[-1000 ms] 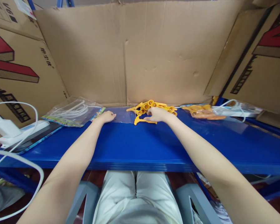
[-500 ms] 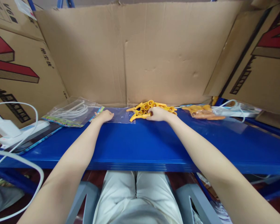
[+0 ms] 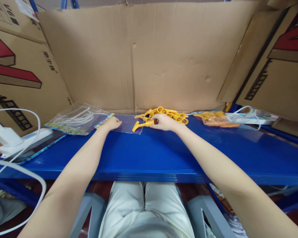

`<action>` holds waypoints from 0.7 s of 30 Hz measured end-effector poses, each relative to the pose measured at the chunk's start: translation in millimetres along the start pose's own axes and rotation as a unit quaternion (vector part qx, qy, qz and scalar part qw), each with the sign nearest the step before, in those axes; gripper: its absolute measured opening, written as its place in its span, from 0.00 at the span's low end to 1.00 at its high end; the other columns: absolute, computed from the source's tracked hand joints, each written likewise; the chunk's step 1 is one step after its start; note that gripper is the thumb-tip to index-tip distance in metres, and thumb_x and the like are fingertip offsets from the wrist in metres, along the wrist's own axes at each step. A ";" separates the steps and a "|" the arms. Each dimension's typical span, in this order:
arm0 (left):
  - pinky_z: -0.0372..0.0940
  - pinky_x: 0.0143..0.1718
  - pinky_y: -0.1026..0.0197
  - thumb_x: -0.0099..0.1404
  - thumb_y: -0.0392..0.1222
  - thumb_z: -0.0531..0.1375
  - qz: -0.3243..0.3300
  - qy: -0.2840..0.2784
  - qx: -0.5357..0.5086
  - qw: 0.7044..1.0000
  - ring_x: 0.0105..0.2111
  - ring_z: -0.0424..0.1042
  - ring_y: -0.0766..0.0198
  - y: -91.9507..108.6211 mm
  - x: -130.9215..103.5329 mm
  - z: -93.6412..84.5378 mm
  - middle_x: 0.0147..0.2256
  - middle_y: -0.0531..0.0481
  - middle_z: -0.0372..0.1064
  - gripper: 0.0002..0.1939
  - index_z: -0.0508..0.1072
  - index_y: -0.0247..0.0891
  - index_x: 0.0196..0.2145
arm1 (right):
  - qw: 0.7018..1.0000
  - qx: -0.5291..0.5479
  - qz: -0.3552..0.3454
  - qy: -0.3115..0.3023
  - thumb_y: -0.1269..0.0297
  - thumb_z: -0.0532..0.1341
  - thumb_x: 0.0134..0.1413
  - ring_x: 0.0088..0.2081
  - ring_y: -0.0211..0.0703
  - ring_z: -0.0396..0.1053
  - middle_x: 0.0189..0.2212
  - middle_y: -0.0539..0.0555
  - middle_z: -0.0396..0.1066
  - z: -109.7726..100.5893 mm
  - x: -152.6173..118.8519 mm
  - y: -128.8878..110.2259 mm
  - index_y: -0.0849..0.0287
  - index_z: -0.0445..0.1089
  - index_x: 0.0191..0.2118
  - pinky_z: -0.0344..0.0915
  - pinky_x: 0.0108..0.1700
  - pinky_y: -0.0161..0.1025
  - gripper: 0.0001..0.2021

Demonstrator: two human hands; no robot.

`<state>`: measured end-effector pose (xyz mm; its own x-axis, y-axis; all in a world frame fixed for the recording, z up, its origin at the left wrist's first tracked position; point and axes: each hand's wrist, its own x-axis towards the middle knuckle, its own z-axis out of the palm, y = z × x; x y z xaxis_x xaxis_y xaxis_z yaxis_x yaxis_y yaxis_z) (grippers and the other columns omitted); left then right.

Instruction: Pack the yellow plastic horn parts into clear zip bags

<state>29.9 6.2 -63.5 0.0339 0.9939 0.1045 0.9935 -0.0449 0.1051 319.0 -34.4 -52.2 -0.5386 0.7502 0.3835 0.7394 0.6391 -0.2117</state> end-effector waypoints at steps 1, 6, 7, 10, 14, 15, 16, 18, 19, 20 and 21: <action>0.63 0.47 0.61 0.63 0.50 0.49 0.014 -0.003 0.002 1.000 0.43 0.74 0.55 0.0 -0.3 -0.1 0.38 0.45 0.77 0.21 0.79 0.39 0.37 | 1.000 0.009 -0.005 0.002 0.61 0.63 0.49 0.27 0.37 0.64 0.28 0.53 0.72 0.4 0.1 -0.6 0.62 0.70 0.34 0.55 0.30 0.33 0.10; 0.64 0.41 0.64 0.63 0.49 0.49 0.057 -0.011 -0.008 0.998 0.39 0.74 0.57 2.4 -1.6 -1.7 0.38 0.45 0.77 0.21 0.79 0.37 0.36 | 0.999 0.043 -0.001 0.006 0.59 0.63 0.49 0.26 0.37 0.65 0.27 0.52 0.72 4.1 -0.4 -4.8 0.62 0.72 0.34 0.56 0.30 0.34 0.11; 0.64 0.41 0.63 0.63 0.48 0.49 0.062 -0.010 -0.016 0.998 0.39 0.74 0.57 3.3 -1.5 -2.0 0.37 0.45 0.77 0.21 0.79 0.37 0.35 | 0.999 0.046 0.006 0.009 0.59 0.63 0.49 0.26 0.37 0.65 0.27 0.52 0.72 5.6 -0.5 -6.1 0.62 0.72 0.34 0.56 0.29 0.34 0.10; 0.63 0.41 0.64 0.63 0.48 0.51 0.074 0.010 -0.062 0.995 0.40 0.74 0.56 5.7 -0.2 -2.2 0.37 0.46 0.77 0.20 0.79 0.37 0.34 | 0.997 0.051 0.033 0.037 0.61 0.63 0.49 0.27 0.38 0.66 0.28 0.52 0.72 10.8 -0.3 -10.7 0.61 0.72 0.34 0.56 0.29 0.34 0.09; 0.62 0.45 0.63 0.64 0.44 0.51 0.018 0.086 -0.108 0.990 0.47 0.71 0.54 5.4 -0.7 -3.7 0.44 0.45 0.75 0.18 0.79 0.37 0.40 | 0.992 0.071 0.069 0.075 0.60 0.63 0.49 0.28 0.40 0.67 0.28 0.53 0.73 16.4 1.0 -15.7 0.61 0.72 0.32 0.57 0.30 0.35 0.09; 0.62 0.46 0.61 0.64 0.43 0.52 -0.016 0.099 -0.105 0.989 0.49 0.71 0.53 4.2 -1.6 -4.7 0.46 0.43 0.74 0.17 0.78 0.38 0.43 | 0.991 0.080 0.074 0.079 0.60 0.63 0.48 0.28 0.40 0.67 0.27 0.53 0.73 17.5 1.4 -16.3 0.61 0.72 0.32 0.57 0.30 0.35 0.09; 0.61 0.47 0.58 0.63 0.42 0.53 -0.056 0.103 -0.097 0.988 0.50 0.70 0.50 2.5 -2.8 -5.7 0.48 0.41 0.73 0.17 0.77 0.38 0.45 | 0.990 0.088 0.077 0.082 0.60 0.63 0.48 0.27 0.40 0.67 0.26 0.53 0.72 18.5 1.8 -16.6 0.61 0.72 0.31 0.57 0.29 0.35 0.09; 0.60 0.48 0.50 0.60 0.40 0.56 -0.134 0.090 -0.071 0.984 0.51 0.68 0.44 -1.5 -5.4 -7.9 0.50 0.36 0.71 0.18 0.75 0.37 0.47 | 0.988 0.101 0.079 0.086 0.61 0.64 0.48 0.27 0.40 0.66 0.25 0.52 0.72 20.3 2.6 -16.4 0.61 0.71 0.30 0.57 0.29 0.35 0.08; 0.60 0.49 0.47 0.59 0.39 0.58 -0.162 0.081 -0.059 0.982 0.52 0.67 0.41 -3.5 -6.6 -8.8 0.51 0.34 0.69 0.19 0.74 0.36 0.48 | 0.988 0.105 0.078 0.087 0.61 0.64 0.48 0.27 0.39 0.66 0.25 0.52 0.71 21.2 2.9 -16.1 0.62 0.71 0.30 0.57 0.29 0.35 0.08; 0.59 0.49 0.45 0.57 0.38 0.59 -0.179 0.073 -0.051 0.980 0.52 0.66 0.39 -5.1 -7.6 -9.6 0.51 0.33 0.69 0.20 0.74 0.36 0.49 | 0.987 0.108 0.078 0.086 0.62 0.64 0.48 0.27 0.39 0.66 0.25 0.52 0.71 21.9 3.2 -15.9 0.62 0.71 0.29 0.57 0.30 0.36 0.08; 0.58 0.49 0.43 0.56 0.37 0.59 -0.187 0.066 -0.047 0.979 0.52 0.66 0.39 -6.1 -8.4 -10.3 0.52 0.32 0.68 0.21 0.73 0.36 0.49 | 0.987 0.110 0.077 0.084 0.62 0.63 0.48 0.27 0.39 0.66 0.25 0.52 0.71 22.4 3.5 -15.8 0.62 0.71 0.29 0.57 0.30 0.36 0.08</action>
<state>22.4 -2.9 -54.8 -0.3502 0.9216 0.1675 0.9192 0.3038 0.2506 296.4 -38.2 -67.6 -0.3384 0.8140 0.4722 0.6918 0.5553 -0.4615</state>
